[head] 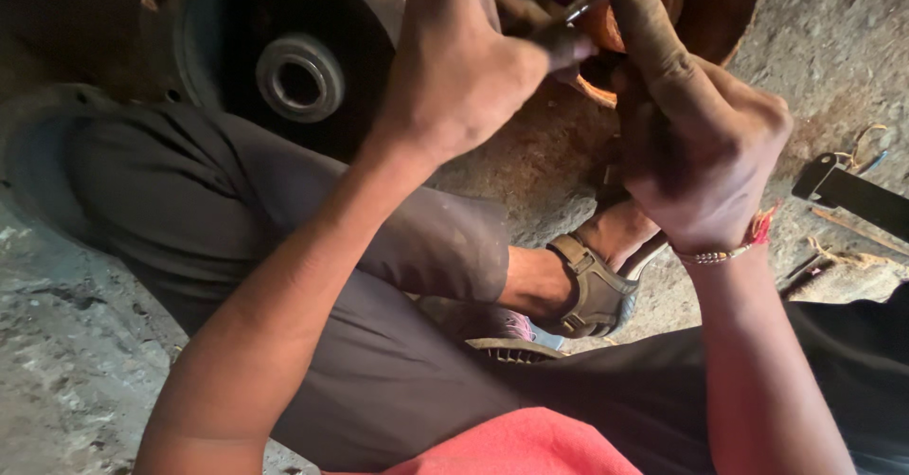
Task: The person sits on the ground and uses a flat file to file and clean rust from small cast-iron housings and wheel-like castings, working on one part at a time and turning the parts to reach different surfaces.
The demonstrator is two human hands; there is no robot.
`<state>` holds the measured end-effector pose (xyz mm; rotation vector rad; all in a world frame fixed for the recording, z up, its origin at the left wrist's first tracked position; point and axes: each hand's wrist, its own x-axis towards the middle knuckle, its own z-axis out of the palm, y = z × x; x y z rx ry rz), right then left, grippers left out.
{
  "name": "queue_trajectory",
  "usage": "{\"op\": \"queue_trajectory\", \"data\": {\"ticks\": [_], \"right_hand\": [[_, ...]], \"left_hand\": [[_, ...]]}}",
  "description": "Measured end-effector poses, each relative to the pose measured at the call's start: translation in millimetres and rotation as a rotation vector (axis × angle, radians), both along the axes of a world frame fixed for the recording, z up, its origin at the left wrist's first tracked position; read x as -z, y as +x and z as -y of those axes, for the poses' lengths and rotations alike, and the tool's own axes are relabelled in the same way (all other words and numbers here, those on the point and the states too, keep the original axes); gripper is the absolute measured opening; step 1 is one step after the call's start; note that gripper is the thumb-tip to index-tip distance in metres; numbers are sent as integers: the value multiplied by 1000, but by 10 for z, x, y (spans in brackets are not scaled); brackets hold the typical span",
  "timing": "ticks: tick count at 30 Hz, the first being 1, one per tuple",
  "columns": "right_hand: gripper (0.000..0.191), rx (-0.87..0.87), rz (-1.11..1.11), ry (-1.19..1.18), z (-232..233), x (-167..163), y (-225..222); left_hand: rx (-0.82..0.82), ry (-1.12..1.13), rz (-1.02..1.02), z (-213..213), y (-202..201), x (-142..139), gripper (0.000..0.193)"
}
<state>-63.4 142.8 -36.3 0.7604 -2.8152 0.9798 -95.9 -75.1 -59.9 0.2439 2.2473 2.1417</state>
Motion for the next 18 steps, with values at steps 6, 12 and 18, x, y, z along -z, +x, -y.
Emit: {"op": "queue_trajectory", "data": {"ticks": [6, 12, 18], "right_hand": [[59, 0, -4, 25, -21, 87, -10], [58, -22, -11, 99, -57, 59, -32], [61, -67, -34, 144, -34, 41, -75]], "left_hand": [[34, 117, 447, 138, -68, -122, 4], [70, 296, 543, 214, -110, -103, 9], [74, 404, 564, 211, -80, -63, 13]]}}
